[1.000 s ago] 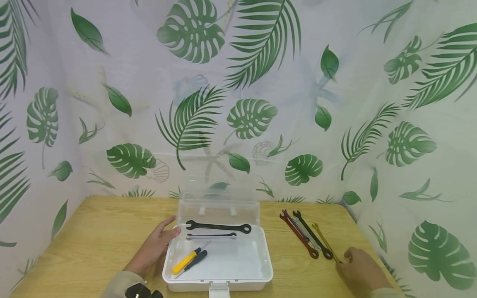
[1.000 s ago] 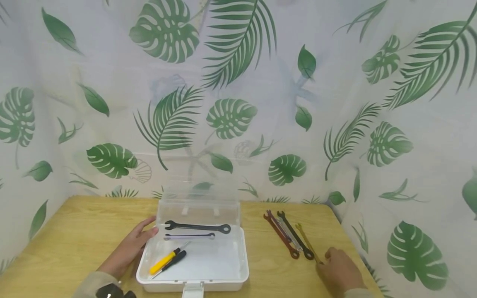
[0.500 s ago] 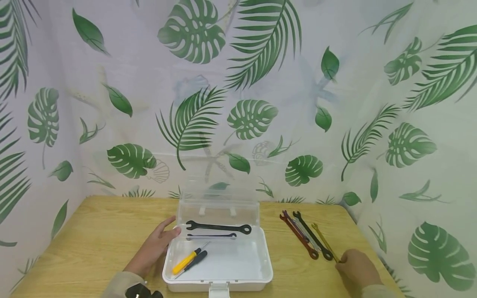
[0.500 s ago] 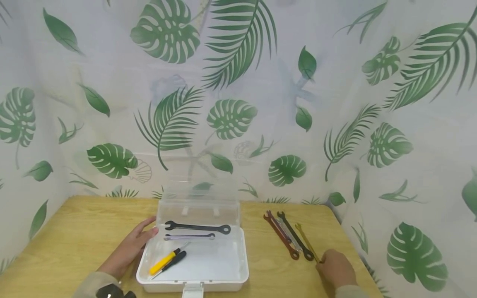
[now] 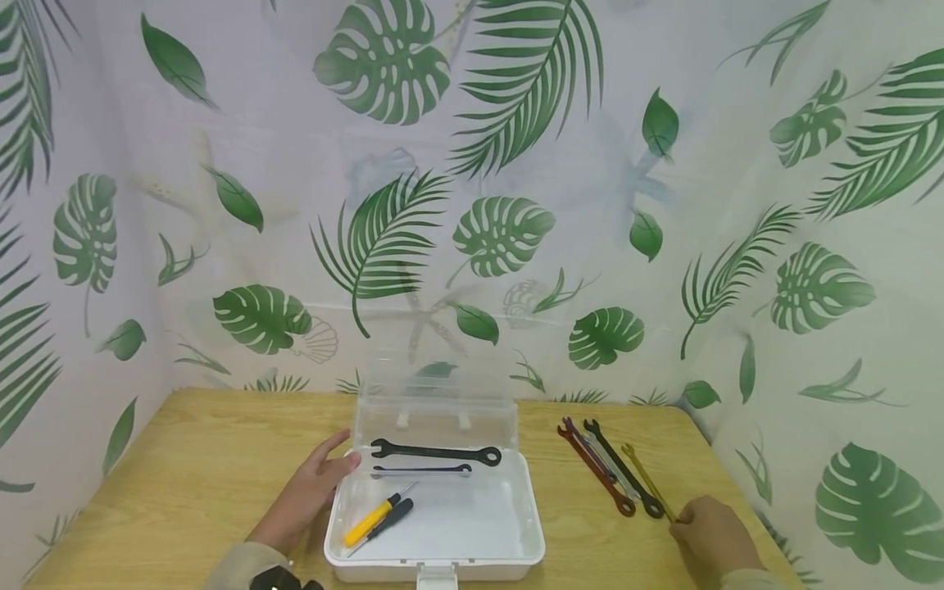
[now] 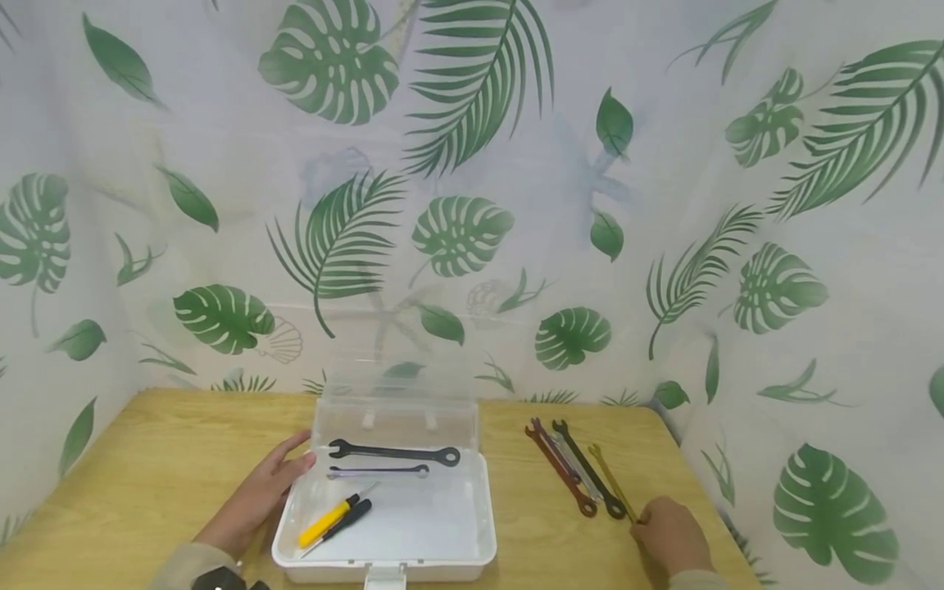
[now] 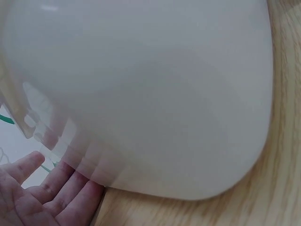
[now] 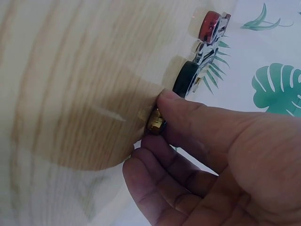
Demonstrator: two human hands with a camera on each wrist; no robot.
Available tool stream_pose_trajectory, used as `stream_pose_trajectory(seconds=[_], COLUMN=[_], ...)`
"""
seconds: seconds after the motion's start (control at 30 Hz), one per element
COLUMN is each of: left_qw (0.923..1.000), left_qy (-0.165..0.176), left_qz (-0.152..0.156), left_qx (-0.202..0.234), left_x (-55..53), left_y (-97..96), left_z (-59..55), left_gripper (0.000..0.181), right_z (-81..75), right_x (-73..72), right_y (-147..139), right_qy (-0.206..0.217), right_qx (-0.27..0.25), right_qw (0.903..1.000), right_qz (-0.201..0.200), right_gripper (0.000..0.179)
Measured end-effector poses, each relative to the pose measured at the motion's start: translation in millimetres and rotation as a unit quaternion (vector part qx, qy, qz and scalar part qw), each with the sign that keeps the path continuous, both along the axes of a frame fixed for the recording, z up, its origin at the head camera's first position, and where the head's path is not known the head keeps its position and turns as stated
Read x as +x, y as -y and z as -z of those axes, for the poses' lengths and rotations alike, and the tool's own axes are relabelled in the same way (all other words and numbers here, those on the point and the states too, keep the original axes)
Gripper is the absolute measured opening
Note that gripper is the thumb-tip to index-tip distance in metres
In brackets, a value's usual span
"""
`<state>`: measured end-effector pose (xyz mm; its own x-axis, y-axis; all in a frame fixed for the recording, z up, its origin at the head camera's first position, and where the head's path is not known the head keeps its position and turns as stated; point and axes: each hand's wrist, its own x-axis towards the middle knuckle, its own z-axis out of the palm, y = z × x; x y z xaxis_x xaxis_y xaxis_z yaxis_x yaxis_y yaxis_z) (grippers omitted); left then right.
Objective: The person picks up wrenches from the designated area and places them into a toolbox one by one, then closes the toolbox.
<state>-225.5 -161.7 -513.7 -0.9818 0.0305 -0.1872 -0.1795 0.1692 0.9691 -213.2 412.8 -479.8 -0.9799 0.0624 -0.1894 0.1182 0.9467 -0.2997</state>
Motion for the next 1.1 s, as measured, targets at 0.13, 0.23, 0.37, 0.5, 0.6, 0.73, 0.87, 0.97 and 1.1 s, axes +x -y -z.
stream_pose_trajectory(seconds=[0.13,0.23,0.37,0.5,0.6,0.73,0.87,0.97,1.1], left_qw=[1.0000,0.9999,1.0000,1.0000,1.0000,1.0000,0.9999,0.9999,0.9999], left_qy=[0.003,0.005,0.003,0.004,0.005,0.001,-0.001,-0.001,-0.001], left_qz=[-0.005,-0.004,-0.004,-0.002,-0.001,-0.004,-0.007,-0.011,-0.014], left_qx=[-0.005,-0.011,-0.004,-0.006,-0.006,0.007,0.012,0.009,0.002], left_x=[-0.5,-1.0,-1.4,-0.9,0.5,3.0,3.8,2.7,0.7], left_y=[-0.9,-0.4,0.4,-0.9,-1.7,-1.7,-0.9,0.1,-0.4], left_z=[-0.3,0.3,0.5,-1.3,-3.0,-4.7,-5.0,-4.1,-2.2], left_gripper=[0.087,0.089,0.087,0.089,0.089,0.086,0.085,0.084,0.083], right_z=[-0.1,-0.4,-0.4,0.2,1.6,5.2,6.8,5.2,0.6], right_x=[0.2,0.8,0.1,-0.9,-0.4,0.4,-0.3,-0.7,2.1], right_y=[-0.7,-0.3,-0.7,-2.6,-3.1,-3.6,-2.3,-0.4,-1.4], right_qy=[-0.003,-0.007,-0.011,-0.011,-0.017,-0.026,-0.025,-0.020,-0.016], right_qx=[0.000,-0.004,-0.004,0.001,-0.002,-0.010,-0.006,0.002,0.006], right_qw=[1.0000,1.0000,0.9999,0.9999,0.9999,0.9996,0.9996,0.9998,0.9998], right_qz=[0.000,0.000,-0.003,-0.005,-0.004,-0.004,-0.006,-0.006,0.007], right_gripper=[0.019,0.017,0.016,0.017,0.017,0.016,0.015,0.016,0.020])
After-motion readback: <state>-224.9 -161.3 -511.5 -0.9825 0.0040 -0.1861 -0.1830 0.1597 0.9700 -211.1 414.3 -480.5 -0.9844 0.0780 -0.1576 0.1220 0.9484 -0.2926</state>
